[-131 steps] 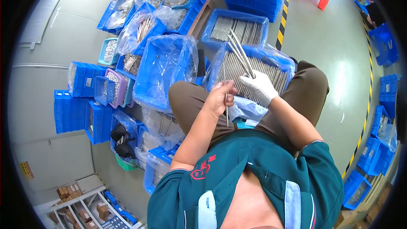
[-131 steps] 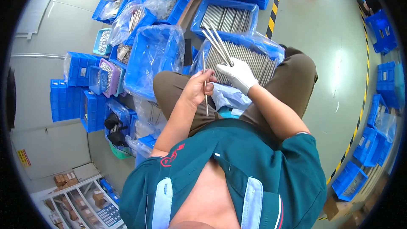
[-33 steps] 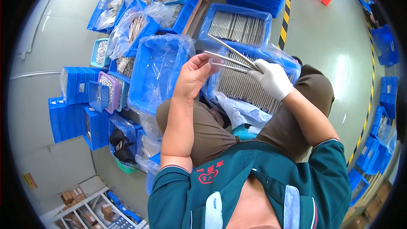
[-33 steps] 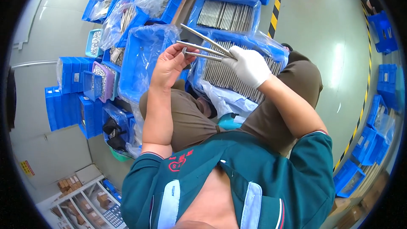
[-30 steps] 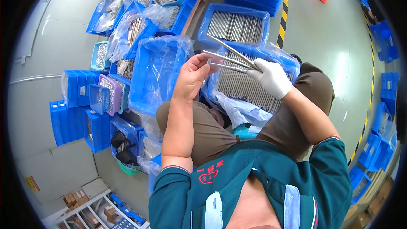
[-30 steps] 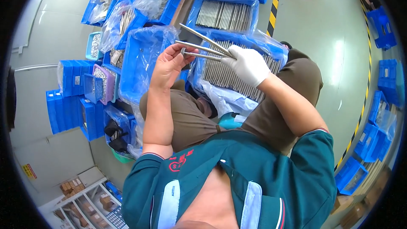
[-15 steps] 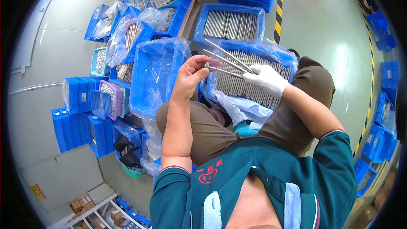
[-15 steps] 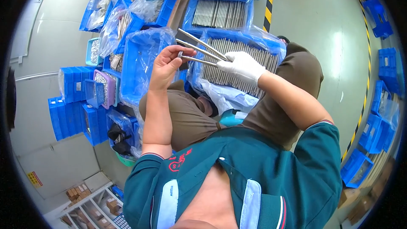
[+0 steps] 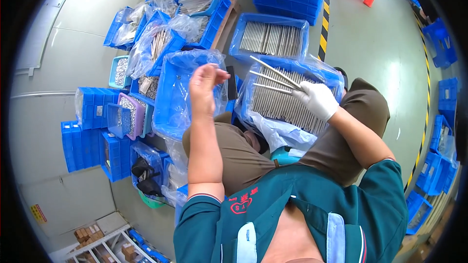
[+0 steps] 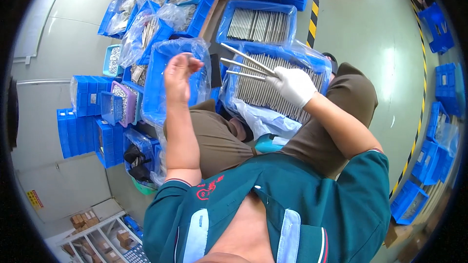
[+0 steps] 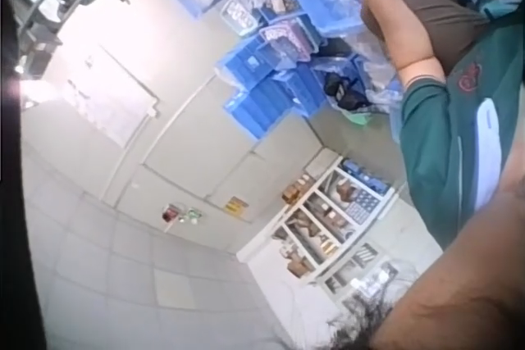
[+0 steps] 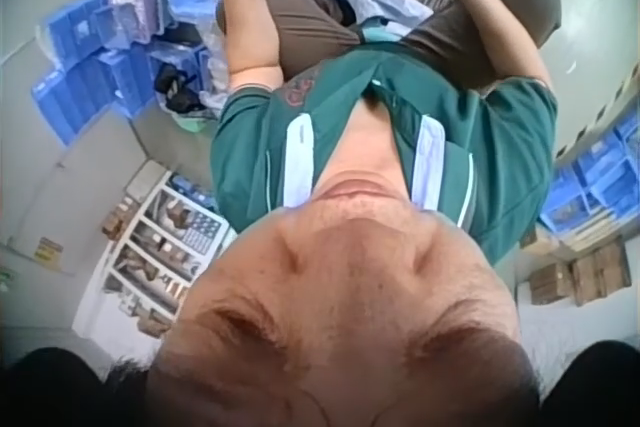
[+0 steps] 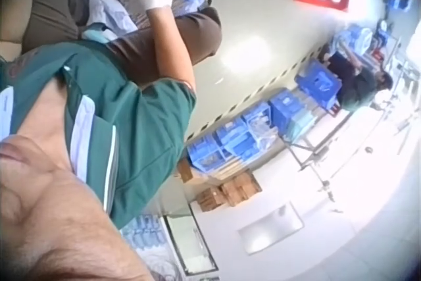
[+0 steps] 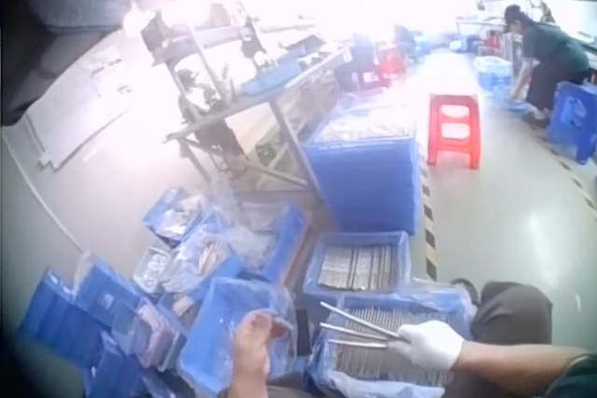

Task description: Inspecting and sorting various metal rods and ring components into organized storage bins.

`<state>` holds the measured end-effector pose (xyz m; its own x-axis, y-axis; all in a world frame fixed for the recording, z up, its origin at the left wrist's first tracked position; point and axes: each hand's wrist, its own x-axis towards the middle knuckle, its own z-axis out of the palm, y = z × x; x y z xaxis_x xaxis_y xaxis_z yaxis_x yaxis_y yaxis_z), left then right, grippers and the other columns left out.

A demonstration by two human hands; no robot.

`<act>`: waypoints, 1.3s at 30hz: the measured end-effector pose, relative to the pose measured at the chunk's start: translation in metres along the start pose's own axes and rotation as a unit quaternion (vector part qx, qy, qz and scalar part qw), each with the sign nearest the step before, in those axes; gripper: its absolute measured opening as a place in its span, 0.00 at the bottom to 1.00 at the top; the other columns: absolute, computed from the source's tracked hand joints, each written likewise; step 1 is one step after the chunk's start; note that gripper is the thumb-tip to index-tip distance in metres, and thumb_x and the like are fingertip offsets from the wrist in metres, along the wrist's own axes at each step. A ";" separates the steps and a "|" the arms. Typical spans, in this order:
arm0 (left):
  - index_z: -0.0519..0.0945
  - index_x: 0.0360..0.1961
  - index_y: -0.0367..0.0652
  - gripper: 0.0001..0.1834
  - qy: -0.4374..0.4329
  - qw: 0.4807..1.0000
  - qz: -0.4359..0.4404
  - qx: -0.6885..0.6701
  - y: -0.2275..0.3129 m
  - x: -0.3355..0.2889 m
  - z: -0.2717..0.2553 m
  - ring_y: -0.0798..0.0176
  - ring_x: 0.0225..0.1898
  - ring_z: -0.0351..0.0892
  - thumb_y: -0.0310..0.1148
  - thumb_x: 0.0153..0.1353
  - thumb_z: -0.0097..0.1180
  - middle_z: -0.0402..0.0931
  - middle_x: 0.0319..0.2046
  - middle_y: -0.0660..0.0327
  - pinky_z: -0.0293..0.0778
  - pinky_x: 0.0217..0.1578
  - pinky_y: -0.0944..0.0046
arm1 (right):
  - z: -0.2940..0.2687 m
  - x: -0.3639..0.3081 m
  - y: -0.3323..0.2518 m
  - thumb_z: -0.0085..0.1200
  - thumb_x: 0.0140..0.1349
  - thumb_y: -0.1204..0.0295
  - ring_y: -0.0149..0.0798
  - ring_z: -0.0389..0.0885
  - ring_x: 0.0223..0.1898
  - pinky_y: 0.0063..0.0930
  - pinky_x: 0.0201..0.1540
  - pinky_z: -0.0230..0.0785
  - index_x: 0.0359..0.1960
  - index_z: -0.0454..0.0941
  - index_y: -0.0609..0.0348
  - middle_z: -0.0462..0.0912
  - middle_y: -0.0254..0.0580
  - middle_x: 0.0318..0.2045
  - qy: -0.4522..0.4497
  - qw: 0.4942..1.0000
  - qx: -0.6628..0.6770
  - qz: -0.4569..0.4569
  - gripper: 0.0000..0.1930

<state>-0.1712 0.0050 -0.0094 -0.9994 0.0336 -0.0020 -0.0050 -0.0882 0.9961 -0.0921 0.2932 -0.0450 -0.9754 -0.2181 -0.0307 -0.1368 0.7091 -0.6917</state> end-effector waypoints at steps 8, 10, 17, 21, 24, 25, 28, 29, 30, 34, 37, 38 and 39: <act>0.75 0.43 0.36 0.14 -0.134 0.989 -0.054 -0.040 -0.012 -0.015 0.031 0.71 0.38 0.76 0.36 0.62 0.54 0.80 0.36 0.57 0.67 0.43 0.73 | 0.001 0.003 -0.012 0.43 0.63 0.54 0.55 0.77 0.27 0.45 0.31 0.67 0.27 0.74 0.58 0.76 0.53 0.22 -0.021 0.999 -0.028 -0.018 0.20; 0.75 0.43 0.37 0.16 -0.134 0.989 -0.052 -0.024 -0.013 -0.012 0.027 0.68 0.40 0.77 0.39 0.62 0.54 0.80 0.37 0.55 0.67 0.44 0.72 | 0.002 0.005 -0.015 0.43 0.63 0.54 0.55 0.77 0.26 0.44 0.31 0.67 0.27 0.74 0.58 0.76 0.52 0.22 -0.011 1.000 -0.023 -0.016 0.20; 0.74 0.43 0.36 0.15 -0.138 0.986 -0.068 -0.056 -0.017 -0.013 0.025 0.72 0.39 0.75 0.36 0.60 0.56 0.79 0.38 0.56 0.67 0.42 0.75 | 0.000 0.002 -0.021 0.45 0.63 0.55 0.53 0.77 0.24 0.43 0.29 0.68 0.26 0.74 0.57 0.77 0.50 0.20 0.025 0.998 -0.063 -0.018 0.18; 0.74 0.44 0.37 0.14 -0.154 0.985 -0.056 -0.046 -0.012 -0.012 0.027 0.72 0.40 0.75 0.33 0.60 0.56 0.79 0.39 0.57 0.68 0.41 0.76 | 0.002 0.001 -0.018 0.45 0.63 0.55 0.53 0.77 0.24 0.43 0.29 0.68 0.26 0.75 0.56 0.77 0.50 0.20 0.028 0.998 -0.052 -0.018 0.18; 0.73 0.46 0.36 0.17 -0.198 0.979 -0.034 -0.035 -0.009 -0.013 0.026 0.57 0.49 0.75 0.35 0.59 0.57 0.77 0.43 0.50 0.66 0.52 0.62 | 0.004 0.003 -0.016 0.45 0.63 0.55 0.53 0.77 0.24 0.44 0.28 0.68 0.25 0.75 0.56 0.76 0.50 0.19 -0.002 1.000 -0.015 -0.008 0.18; 0.72 0.46 0.36 0.17 -0.209 0.976 -0.040 -0.041 -0.009 -0.013 0.026 0.57 0.50 0.74 0.34 0.59 0.57 0.77 0.43 0.49 0.65 0.53 0.62 | 0.004 0.002 -0.017 0.45 0.63 0.55 0.53 0.77 0.24 0.44 0.28 0.68 0.25 0.75 0.56 0.76 0.50 0.19 -0.002 1.000 -0.013 -0.007 0.18; 0.72 0.46 0.36 0.17 -0.220 0.974 -0.049 -0.041 -0.010 -0.011 0.025 0.56 0.50 0.74 0.33 0.59 0.57 0.77 0.44 0.49 0.65 0.54 0.61 | 0.003 0.001 -0.021 0.45 0.63 0.54 0.53 0.77 0.24 0.44 0.28 0.68 0.24 0.75 0.56 0.76 0.50 0.19 0.001 1.000 -0.022 -0.006 0.19; 0.72 0.46 0.36 0.17 -0.221 0.973 -0.053 -0.035 -0.011 -0.010 0.025 0.56 0.49 0.75 0.33 0.59 0.57 0.77 0.43 0.49 0.65 0.53 0.61 | 0.004 0.000 -0.022 0.46 0.63 0.54 0.52 0.77 0.24 0.43 0.28 0.68 0.24 0.75 0.56 0.76 0.50 0.19 0.013 0.999 -0.028 -0.007 0.19; 0.72 0.46 0.36 0.17 -0.222 0.973 -0.053 -0.035 -0.012 -0.011 0.024 0.56 0.49 0.75 0.33 0.59 0.57 0.77 0.43 0.49 0.65 0.53 0.61 | 0.004 0.000 -0.022 0.46 0.62 0.54 0.52 0.77 0.23 0.43 0.28 0.68 0.24 0.75 0.56 0.76 0.49 0.18 0.025 0.999 -0.034 -0.008 0.19; 0.73 0.44 0.36 0.15 -0.204 0.976 -0.067 -0.027 -0.019 -0.010 0.023 0.59 0.44 0.77 0.34 0.60 0.57 0.78 0.40 0.50 0.67 0.50 0.65 | 0.008 0.000 -0.019 0.47 0.62 0.55 0.52 0.77 0.22 0.42 0.26 0.67 0.23 0.74 0.56 0.76 0.49 0.17 0.055 0.997 -0.048 -0.031 0.18; 0.73 0.43 0.36 0.15 -0.180 0.981 -0.070 -0.002 -0.018 -0.008 0.029 0.66 0.40 0.77 0.34 0.59 0.58 0.79 0.38 0.54 0.68 0.45 0.71 | 0.010 -0.001 -0.020 0.48 0.62 0.56 0.51 0.76 0.20 0.42 0.24 0.68 0.24 0.74 0.56 0.75 0.47 0.16 0.069 0.995 -0.069 -0.031 0.17; 0.74 0.42 0.36 0.14 -0.171 0.983 -0.070 0.001 -0.017 -0.007 0.032 0.73 0.37 0.75 0.34 0.59 0.59 0.79 0.36 0.59 0.68 0.41 0.75 | 0.009 0.000 -0.022 0.48 0.62 0.56 0.50 0.76 0.19 0.42 0.23 0.68 0.24 0.74 0.55 0.75 0.47 0.16 0.080 0.993 -0.081 -0.038 0.17; 0.74 0.42 0.36 0.14 -0.171 0.983 -0.069 0.001 -0.018 -0.008 0.033 0.73 0.37 0.75 0.34 0.59 0.59 0.79 0.36 0.59 0.68 0.41 0.75 | 0.009 0.001 -0.023 0.48 0.62 0.56 0.50 0.76 0.19 0.41 0.23 0.68 0.24 0.74 0.55 0.75 0.47 0.16 0.091 0.990 -0.093 -0.045 0.16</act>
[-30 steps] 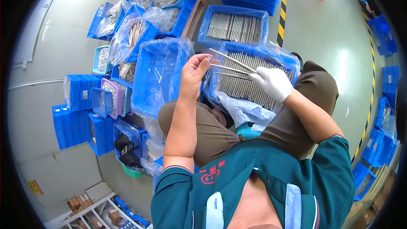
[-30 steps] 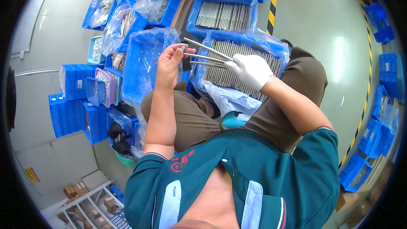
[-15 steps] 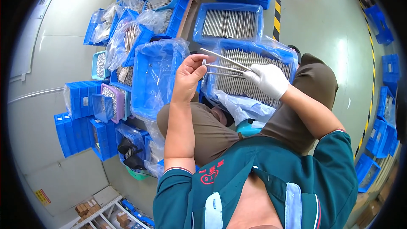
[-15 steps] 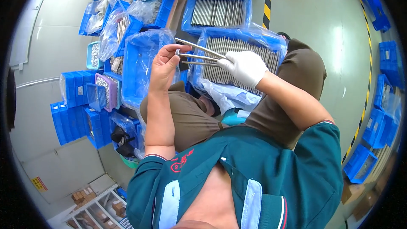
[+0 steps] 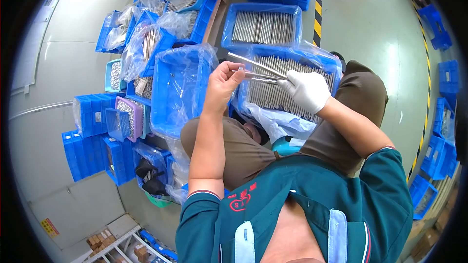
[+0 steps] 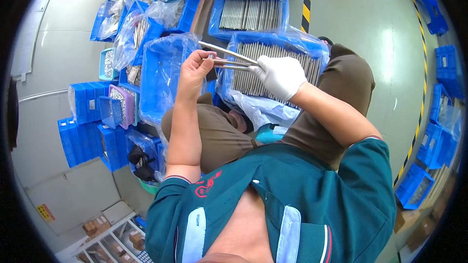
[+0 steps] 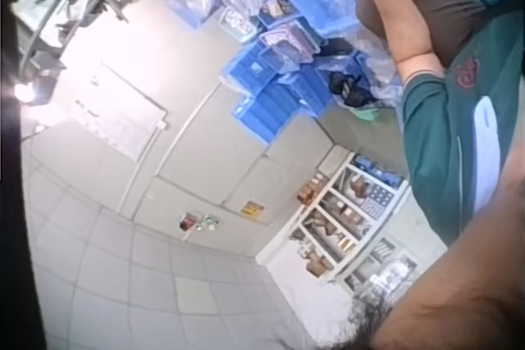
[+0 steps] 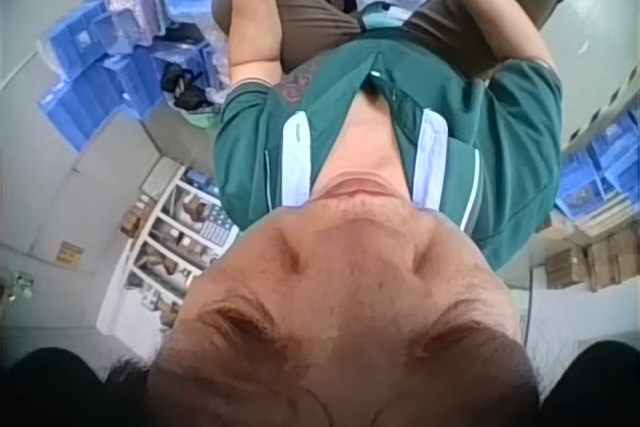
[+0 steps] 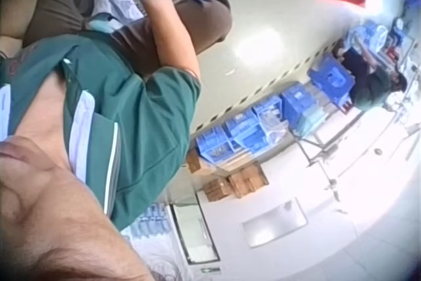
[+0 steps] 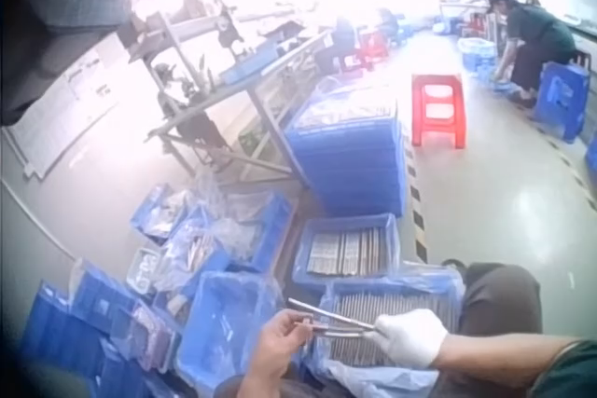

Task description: Inspecting and sorting various metal rods and ring components into organized storage bins.

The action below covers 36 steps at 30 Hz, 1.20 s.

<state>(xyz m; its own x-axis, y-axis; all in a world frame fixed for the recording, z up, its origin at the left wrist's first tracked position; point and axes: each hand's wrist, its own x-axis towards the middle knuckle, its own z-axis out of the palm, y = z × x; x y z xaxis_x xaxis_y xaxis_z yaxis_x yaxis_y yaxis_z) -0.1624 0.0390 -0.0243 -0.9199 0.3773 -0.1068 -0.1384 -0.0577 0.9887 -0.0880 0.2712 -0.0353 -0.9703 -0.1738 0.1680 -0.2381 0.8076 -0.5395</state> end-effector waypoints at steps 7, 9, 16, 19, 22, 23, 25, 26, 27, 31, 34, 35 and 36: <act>0.74 0.42 0.35 0.12 -0.024 1.000 0.013 -0.003 0.004 -0.004 0.004 0.72 0.37 0.75 0.30 0.59 0.57 0.78 0.34 0.61 0.70 0.41 0.74 | 0.004 0.005 0.001 0.45 0.63 0.55 0.52 0.77 0.23 0.42 0.28 0.69 0.26 0.75 0.56 0.76 0.49 0.19 -0.075 0.995 0.050 0.034 0.18; 0.74 0.42 0.35 0.12 -0.023 0.999 0.025 0.017 0.006 -0.007 0.002 0.71 0.38 0.75 0.30 0.59 0.57 0.77 0.34 0.62 0.70 0.41 0.73 | 0.004 0.005 0.004 0.45 0.63 0.54 0.52 0.78 0.24 0.42 0.28 0.69 0.26 0.75 0.57 0.76 0.49 0.19 -0.092 0.993 0.071 0.038 0.19; 0.74 0.42 0.33 0.12 0.044 0.999 -0.010 -0.009 0.003 -0.012 0.005 0.71 0.34 0.76 0.30 0.61 0.55 0.77 0.33 0.61 0.70 0.37 0.75 | -0.009 0.006 -0.004 0.43 0.63 0.53 0.53 0.77 0.25 0.43 0.30 0.68 0.26 0.75 0.57 0.77 0.50 0.21 -0.080 0.996 -0.010 0.028 0.20; 0.75 0.41 0.33 0.11 0.047 0.999 0.008 0.005 0.004 -0.011 0.003 0.71 0.33 0.76 0.30 0.61 0.55 0.77 0.32 0.62 0.70 0.36 0.74 | 0.006 0.005 0.012 0.44 0.63 0.54 0.52 0.77 0.24 0.43 0.29 0.69 0.25 0.75 0.56 0.77 0.48 0.20 -0.087 0.987 0.136 0.005 0.19; 0.75 0.40 0.35 0.10 0.051 0.998 0.026 0.022 0.006 -0.015 0.003 0.70 0.32 0.76 0.30 0.61 0.55 0.76 0.30 0.63 0.70 0.36 0.72 | -0.003 0.004 0.006 0.45 0.63 0.55 0.53 0.77 0.24 0.43 0.28 0.68 0.25 0.74 0.57 0.76 0.49 0.20 -0.098 0.989 0.110 0.007 0.19; 0.75 0.40 0.35 0.10 0.081 0.995 0.038 0.040 0.003 -0.016 -0.002 0.70 0.31 0.76 0.31 0.61 0.55 0.77 0.29 0.62 0.70 0.36 0.72 | -0.009 0.003 0.001 0.46 0.62 0.55 0.54 0.76 0.25 0.43 0.28 0.68 0.24 0.73 0.58 0.76 0.51 0.20 -0.083 0.995 0.053 0.010 0.19; 0.75 0.39 0.36 0.13 0.202 0.971 0.088 0.093 0.008 -0.015 -0.028 0.69 0.29 0.76 0.35 0.60 0.56 0.78 0.26 0.59 0.70 0.36 0.70 | -0.016 0.000 0.006 0.45 0.63 0.55 0.54 0.77 0.25 0.43 0.28 0.68 0.24 0.73 0.58 0.76 0.50 0.20 -0.062 0.998 0.001 0.031 0.19; 0.76 0.38 0.36 0.15 0.279 0.954 0.070 0.087 0.017 -0.014 -0.056 0.68 0.29 0.76 0.39 0.60 0.56 0.79 0.26 0.57 0.69 0.36 0.69 | -0.016 -0.003 0.016 0.45 0.63 0.55 0.54 0.77 0.25 0.42 0.28 0.68 0.24 0.74 0.58 0.76 0.50 0.20 -0.043 0.998 0.006 0.040 0.19; 0.76 0.38 0.36 0.15 0.262 0.958 0.074 0.085 0.025 -0.012 -0.056 0.68 0.29 0.76 0.39 0.60 0.56 0.80 0.27 0.57 0.69 0.36 0.69 | -0.011 -0.002 0.022 0.44 0.63 0.55 0.54 0.77 0.26 0.42 0.29 0.68 0.25 0.74 0.58 0.76 0.51 0.20 -0.041 0.997 0.047 0.040 0.19; 0.76 0.38 0.37 0.17 0.123 0.992 0.005 0.028 0.012 -0.001 -0.031 0.67 0.32 0.78 0.43 0.62 0.54 0.80 0.29 0.57 0.69 0.36 0.69 | 0.005 0.001 0.014 0.42 0.63 0.52 0.54 0.77 0.29 0.43 0.32 0.68 0.29 0.77 0.56 0.78 0.51 0.25 -0.148 0.982 0.113 -0.023 0.20; 0.76 0.39 0.38 0.18 0.043 0.999 -0.009 -0.019 0.013 -0.002 -0.021 0.67 0.31 0.78 0.44 0.62 0.53 0.80 0.30 0.58 0.70 0.37 0.69 | 0.002 -0.003 0.009 0.42 0.63 0.53 0.54 0.77 0.29 0.43 0.32 0.67 0.29 0.77 0.57 0.78 0.52 0.25 -0.187 0.971 0.148 0.012 0.20; 0.76 0.39 0.38 0.17 0.026 0.999 -0.012 -0.025 0.014 0.000 -0.021 0.67 0.32 0.78 0.44 0.62 0.53 0.79 0.31 0.58 0.70 0.38 0.69 | -0.001 -0.003 0.008 0.42 0.63 0.53 0.54 0.77 0.28 0.43 0.32 0.67 0.29 0.77 0.57 0.77 0.52 0.25 -0.184 0.972 0.148 0.004 0.20; 0.76 0.39 0.38 0.17 0.028 0.999 -0.011 -0.025 0.012 0.000 -0.023 0.67 0.32 0.78 0.44 0.62 0.53 0.79 0.31 0.58 0.70 0.38 0.69 | 0.000 -0.002 0.008 0.42 0.63 0.53 0.54 0.77 0.28 0.43 0.32 0.67 0.29 0.77 0.57 0.77 0.52 0.25 -0.185 0.972 0.148 0.002 0.20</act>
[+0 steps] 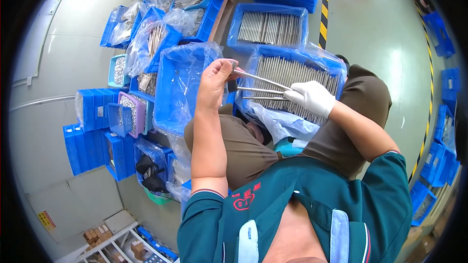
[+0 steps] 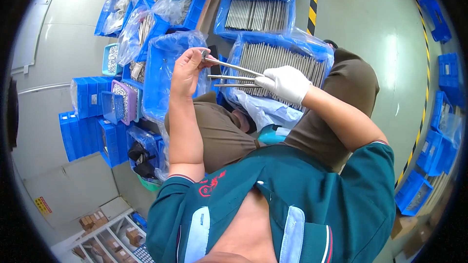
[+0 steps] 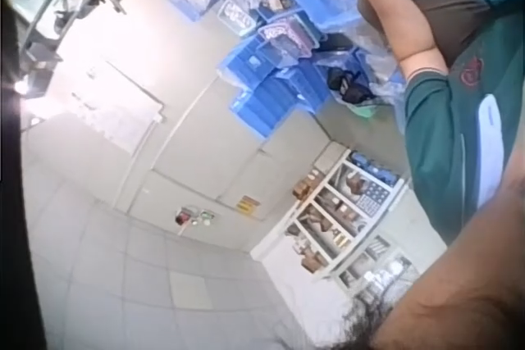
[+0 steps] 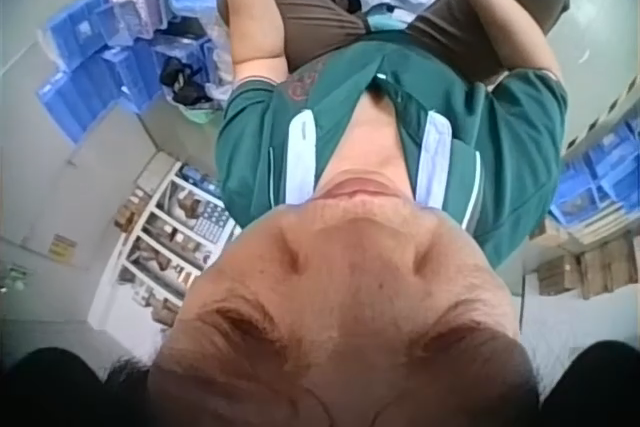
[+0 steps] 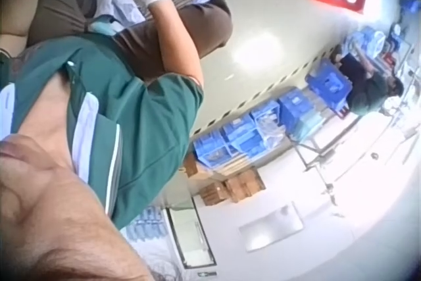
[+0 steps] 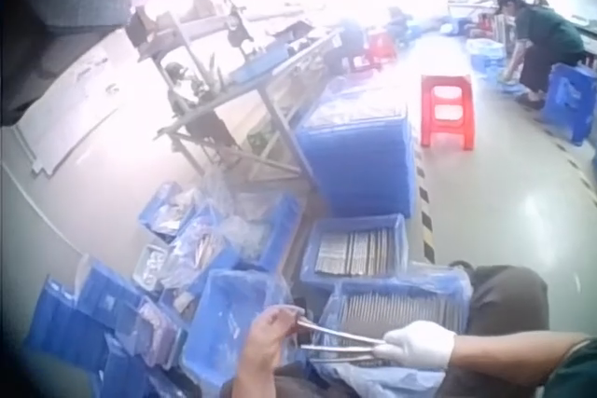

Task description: Inspecting and sorting various metal rods and ring components into organized storage bins.

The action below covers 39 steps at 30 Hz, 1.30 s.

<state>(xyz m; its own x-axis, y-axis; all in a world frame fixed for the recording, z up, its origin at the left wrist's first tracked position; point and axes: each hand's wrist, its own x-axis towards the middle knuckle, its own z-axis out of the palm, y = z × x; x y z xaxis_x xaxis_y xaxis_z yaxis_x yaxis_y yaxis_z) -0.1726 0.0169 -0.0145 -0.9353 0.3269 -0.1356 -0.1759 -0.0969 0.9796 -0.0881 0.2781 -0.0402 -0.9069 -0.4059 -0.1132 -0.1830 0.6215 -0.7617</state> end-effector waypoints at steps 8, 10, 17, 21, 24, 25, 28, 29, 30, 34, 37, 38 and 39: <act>0.76 0.39 0.38 0.14 -0.032 0.999 -0.010 -0.004 -0.003 -0.003 -0.004 0.67 0.34 0.79 0.39 0.62 0.53 0.80 0.33 0.56 0.70 0.40 0.70 | -0.002 0.000 0.001 0.42 0.64 0.53 0.55 0.77 0.29 0.43 0.32 0.67 0.29 0.77 0.58 0.77 0.52 0.25 -0.003 1.000 0.016 0.009 0.21; 0.75 0.41 0.37 0.15 -0.034 0.999 0.005 0.010 -0.002 -0.003 -0.003 0.63 0.37 0.79 0.39 0.62 0.53 0.80 0.34 0.54 0.70 0.42 0.67 | -0.001 0.000 0.002 0.42 0.64 0.53 0.55 0.77 0.29 0.43 0.32 0.67 0.29 0.77 0.58 0.78 0.52 0.25 -0.003 1.000 0.026 0.010 0.21; 0.75 0.43 0.37 0.14 -0.057 0.998 -0.021 -0.007 -0.001 -0.001 -0.006 0.58 0.43 0.78 0.36 0.62 0.53 0.79 0.39 0.50 0.70 0.45 0.65 | -0.004 -0.003 -0.005 0.42 0.63 0.53 0.54 0.78 0.29 0.44 0.33 0.69 0.29 0.76 0.57 0.78 0.52 0.25 0.010 0.999 -0.046 0.010 0.20; 0.75 0.41 0.37 0.11 -0.061 0.998 -0.018 -0.018 0.002 -0.004 -0.005 0.67 0.39 0.77 0.32 0.61 0.55 0.80 0.37 0.52 0.70 0.44 0.68 | -0.010 -0.005 -0.014 0.43 0.63 0.53 0.54 0.78 0.29 0.43 0.32 0.69 0.29 0.76 0.56 0.78 0.51 0.24 0.016 0.995 -0.093 0.008 0.20; 0.75 0.42 0.38 0.11 -0.084 0.996 -0.012 -0.024 0.003 -0.003 -0.004 0.65 0.42 0.77 0.29 0.59 0.57 0.79 0.40 0.51 0.69 0.47 0.66 | -0.010 -0.004 -0.011 0.42 0.63 0.53 0.53 0.78 0.29 0.43 0.33 0.69 0.28 0.76 0.57 0.78 0.51 0.24 0.007 0.997 -0.079 0.022 0.20; 0.75 0.42 0.38 0.12 -0.112 0.993 0.005 -0.045 0.003 -0.002 -0.002 0.64 0.43 0.77 0.28 0.58 0.57 0.79 0.41 0.50 0.69 0.48 0.65 | -0.006 -0.004 -0.006 0.42 0.63 0.52 0.53 0.78 0.29 0.43 0.33 0.69 0.28 0.77 0.57 0.78 0.51 0.24 -0.012 1.000 -0.009 0.023 0.21; 0.74 0.43 0.38 0.12 -0.142 0.987 0.019 -0.070 0.001 0.000 -0.002 0.62 0.46 0.76 0.26 0.57 0.57 0.78 0.43 0.50 0.68 0.50 0.65 | -0.002 -0.002 0.000 0.41 0.64 0.52 0.53 0.78 0.30 0.43 0.34 0.68 0.28 0.77 0.57 0.78 0.52 0.25 -0.033 0.998 0.054 0.027 0.22; 0.74 0.43 0.38 0.12 -0.146 0.986 0.017 -0.073 0.002 0.000 -0.002 0.62 0.47 0.76 0.26 0.57 0.57 0.77 0.43 0.49 0.68 0.51 0.65 | -0.001 -0.002 -0.001 0.41 0.64 0.52 0.53 0.78 0.30 0.43 0.34 0.68 0.29 0.78 0.57 0.78 0.52 0.25 -0.035 0.998 0.045 0.031 0.22; 0.74 0.43 0.38 0.12 -0.146 0.986 0.016 -0.073 0.001 -0.001 -0.003 0.62 0.47 0.76 0.26 0.57 0.57 0.77 0.43 0.49 0.68 0.51 0.65 | -0.002 -0.003 -0.002 0.41 0.64 0.52 0.53 0.78 0.30 0.43 0.34 0.68 0.29 0.78 0.57 0.78 0.52 0.25 -0.035 0.998 0.046 0.031 0.22; 0.74 0.42 0.37 0.11 -0.121 0.992 -0.004 -0.027 0.001 -0.001 0.001 0.64 0.44 0.77 0.29 0.60 0.55 0.78 0.41 0.52 0.69 0.48 0.66 | -0.001 -0.005 -0.003 0.40 0.64 0.52 0.54 0.77 0.30 0.43 0.33 0.68 0.29 0.78 0.57 0.78 0.52 0.25 -0.005 0.999 0.004 0.032 0.22; 0.75 0.41 0.37 0.10 -0.068 0.998 -0.002 0.006 -0.001 -0.001 0.005 0.67 0.39 0.77 0.31 0.61 0.54 0.78 0.36 0.55 0.69 0.45 0.68 | 0.003 -0.002 0.002 0.40 0.64 0.51 0.54 0.78 0.29 0.43 0.32 0.68 0.27 0.77 0.56 0.78 0.51 0.24 0.006 1.000 0.018 0.022 0.22; 0.75 0.40 0.37 0.09 -0.038 0.999 0.016 0.019 -0.002 -0.002 0.007 0.68 0.36 0.77 0.32 0.62 0.53 0.79 0.33 0.57 0.69 0.43 0.68 | 0.001 -0.001 0.001 0.40 0.64 0.51 0.54 0.78 0.29 0.43 0.32 0.68 0.28 0.77 0.56 0.78 0.51 0.24 0.011 1.000 0.003 0.020 0.22; 0.75 0.40 0.37 0.09 -0.036 0.999 0.017 0.017 -0.002 -0.002 0.009 0.68 0.36 0.77 0.32 0.62 0.53 0.79 0.33 0.57 0.69 0.43 0.68 | -0.001 -0.001 -0.001 0.40 0.64 0.51 0.53 0.78 0.29 0.43 0.32 0.68 0.28 0.77 0.55 0.78 0.51 0.24 0.017 1.000 -0.011 0.019 0.22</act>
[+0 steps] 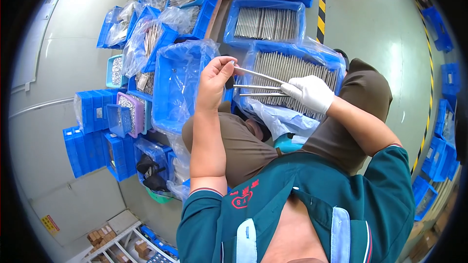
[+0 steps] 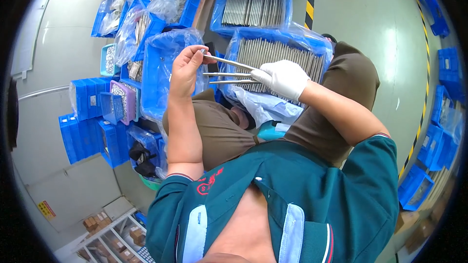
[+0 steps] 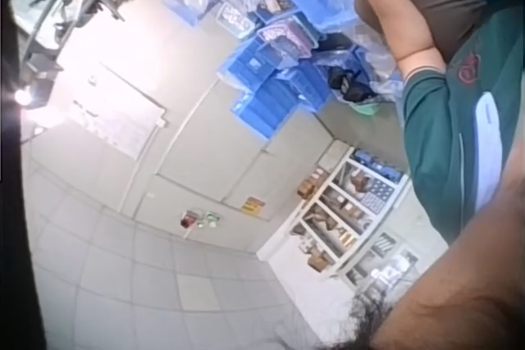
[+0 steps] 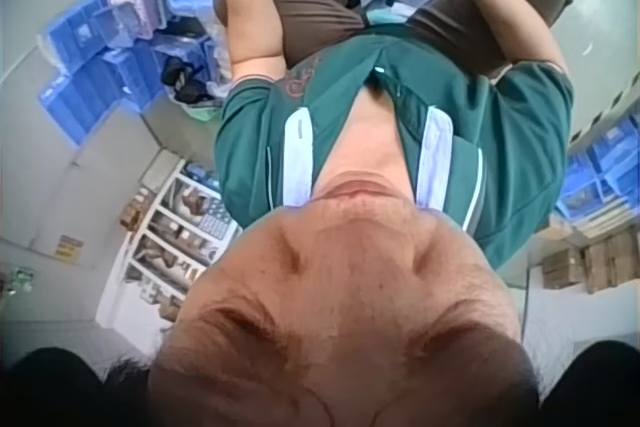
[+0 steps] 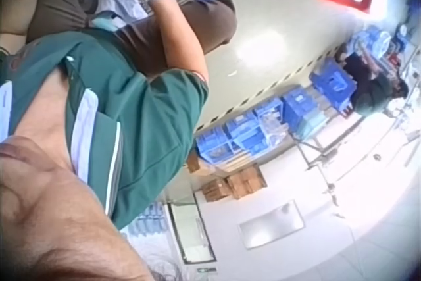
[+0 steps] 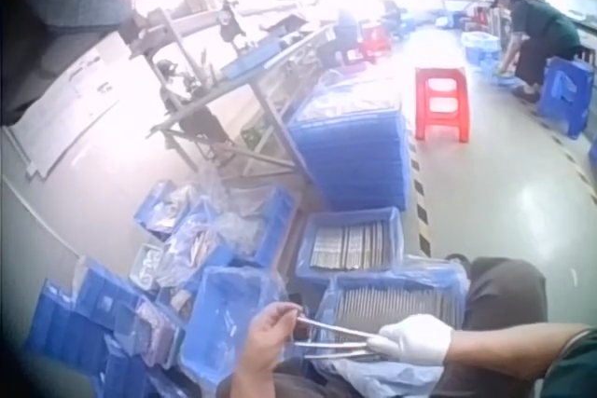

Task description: Inspecting and sorting various metal rods and ring components into organized storage bins.

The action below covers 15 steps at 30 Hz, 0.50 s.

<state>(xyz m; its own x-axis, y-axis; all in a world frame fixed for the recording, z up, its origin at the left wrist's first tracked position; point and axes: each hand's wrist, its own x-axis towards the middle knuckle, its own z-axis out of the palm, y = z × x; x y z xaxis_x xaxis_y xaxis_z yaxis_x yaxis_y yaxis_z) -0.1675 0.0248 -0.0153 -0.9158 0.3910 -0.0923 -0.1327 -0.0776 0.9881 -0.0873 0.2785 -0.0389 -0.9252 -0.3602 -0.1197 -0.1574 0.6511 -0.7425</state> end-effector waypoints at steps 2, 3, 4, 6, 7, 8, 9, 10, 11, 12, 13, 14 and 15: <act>0.76 0.38 0.38 0.10 0.043 0.998 -0.023 0.027 0.001 -0.002 0.002 0.69 0.32 0.77 0.33 0.62 0.53 0.78 0.29 0.60 0.69 0.40 0.69 | -0.006 0.002 -0.010 0.40 0.65 0.51 0.53 0.78 0.28 0.43 0.32 0.68 0.28 0.77 0.55 0.78 0.50 0.23 -0.005 0.998 -0.058 0.012 0.22; 0.76 0.38 0.38 0.10 0.046 0.998 -0.023 0.026 0.001 -0.004 0.000 0.69 0.32 0.77 0.33 0.62 0.53 0.78 0.29 0.60 0.69 0.40 0.69 | -0.008 0.003 -0.014 0.39 0.65 0.52 0.53 0.77 0.28 0.43 0.32 0.68 0.28 0.77 0.55 0.78 0.50 0.23 -0.008 0.993 -0.115 0.025 0.21; 0.75 0.38 0.38 0.10 0.053 0.997 -0.036 0.035 -0.001 -0.005 -0.004 0.69 0.32 0.77 0.35 0.62 0.53 0.78 0.28 0.60 0.69 0.40 0.69 | -0.008 0.005 -0.014 0.39 0.65 0.53 0.53 0.77 0.29 0.43 0.31 0.68 0.28 0.77 0.55 0.77 0.50 0.22 -0.014 0.991 -0.130 0.019 0.21; 0.75 0.38 0.38 0.11 0.057 0.996 -0.045 0.043 0.002 -0.002 -0.011 0.69 0.31 0.77 0.36 0.63 0.53 0.78 0.26 0.60 0.69 0.39 0.69 | -0.003 0.007 -0.009 0.38 0.66 0.55 0.53 0.78 0.29 0.41 0.31 0.69 0.31 0.77 0.56 0.77 0.52 0.24 -0.020 0.999 -0.011 -0.031 0.20; 0.75 0.39 0.38 0.12 0.090 0.994 0.046 0.052 0.007 -0.001 -0.018 0.68 0.31 0.77 0.37 0.63 0.52 0.78 0.27 0.59 0.70 0.39 0.68 | -0.007 0.005 -0.005 0.40 0.65 0.56 0.53 0.78 0.30 0.39 0.30 0.69 0.34 0.77 0.58 0.77 0.53 0.27 -0.100 0.987 0.127 0.018 0.19; 0.75 0.39 0.38 0.12 0.121 0.981 0.136 0.060 0.014 -0.001 -0.027 0.67 0.31 0.77 0.37 0.64 0.51 0.78 0.28 0.58 0.70 0.39 0.68 | 0.005 0.001 0.011 0.41 0.65 0.55 0.53 0.77 0.29 0.39 0.30 0.69 0.35 0.76 0.58 0.77 0.53 0.28 -0.029 0.992 0.072 -0.103 0.19; 0.74 0.40 0.38 0.12 0.135 0.978 0.156 -0.002 0.027 -0.001 -0.044 0.66 0.31 0.77 0.37 0.64 0.51 0.78 0.29 0.58 0.70 0.39 0.67 | 0.019 -0.003 0.029 0.42 0.64 0.55 0.53 0.77 0.29 0.38 0.30 0.68 0.36 0.76 0.59 0.77 0.53 0.29 0.042 0.974 0.017 -0.223 0.19; 0.73 0.41 0.38 0.12 0.149 0.971 0.176 -0.063 0.036 -0.002 -0.059 0.65 0.31 0.78 0.36 0.64 0.50 0.78 0.30 0.57 0.71 0.39 0.67 | 0.023 -0.003 0.030 0.44 0.63 0.53 0.47 0.76 0.25 0.34 0.28 0.66 0.34 0.76 0.60 0.77 0.48 0.25 0.040 0.977 0.041 -0.207 0.20; 0.73 0.43 0.39 0.11 0.170 0.973 0.140 -0.075 0.035 -0.002 -0.056 0.62 0.32 0.78 0.35 0.64 0.49 0.77 0.32 0.56 0.73 0.37 0.65 | 0.024 -0.002 0.029 0.44 0.63 0.53 0.47 0.76 0.25 0.34 0.28 0.66 0.34 0.76 0.60 0.77 0.48 0.25 0.039 0.977 0.039 -0.208 0.20; 0.73 0.43 0.39 0.10 0.153 0.977 0.072 -0.128 0.027 -0.001 -0.052 0.61 0.33 0.78 0.34 0.64 0.49 0.78 0.32 0.55 0.73 0.37 0.63 | 0.024 0.002 0.027 0.43 0.64 0.52 0.43 0.73 0.23 0.32 0.27 0.65 0.32 0.76 0.61 0.75 0.45 0.22 -0.003 0.986 0.133 -0.103 0.21; 0.73 0.43 0.40 0.10 0.134 0.974 0.004 -0.181 0.012 0.000 -0.047 0.61 0.33 0.79 0.33 0.64 0.49 0.78 0.33 0.55 0.74 0.36 0.62 | 0.023 0.007 0.022 0.43 0.64 0.52 0.38 0.71 0.21 0.29 0.26 0.64 0.31 0.76 0.61 0.74 0.41 0.20 -0.045 0.974 0.223 0.005 0.22; 0.73 0.41 0.41 0.08 0.111 0.961 -0.067 -0.243 -0.004 -0.003 -0.046 0.59 0.34 0.79 0.29 0.62 0.49 0.78 0.34 0.54 0.75 0.34 0.59 | 0.008 0.010 -0.001 0.43 0.64 0.51 0.30 0.67 0.19 0.25 0.24 0.61 0.28 0.76 0.61 0.70 0.35 0.17 -0.082 0.946 0.292 0.111 0.23; 0.74 0.38 0.41 0.08 0.105 0.933 -0.151 -0.308 -0.012 -0.003 -0.034 0.58 0.32 0.78 0.24 0.57 0.49 0.77 0.33 0.54 0.74 0.33 0.58 | 0.008 0.010 0.000 0.43 0.64 0.51 0.30 0.67 0.19 0.25 0.24 0.61 0.28 0.76 0.61 0.70 0.35 0.17 -0.080 0.947 0.289 0.113 0.23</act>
<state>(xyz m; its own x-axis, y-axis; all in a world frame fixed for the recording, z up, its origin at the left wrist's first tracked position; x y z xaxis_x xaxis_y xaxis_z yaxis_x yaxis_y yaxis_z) -0.1763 -0.0069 -0.0311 -0.8465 0.2968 -0.4420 -0.5310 -0.5300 0.6611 -0.0939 0.2694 -0.0458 -0.8417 -0.3817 -0.3818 0.2961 0.2650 -0.9176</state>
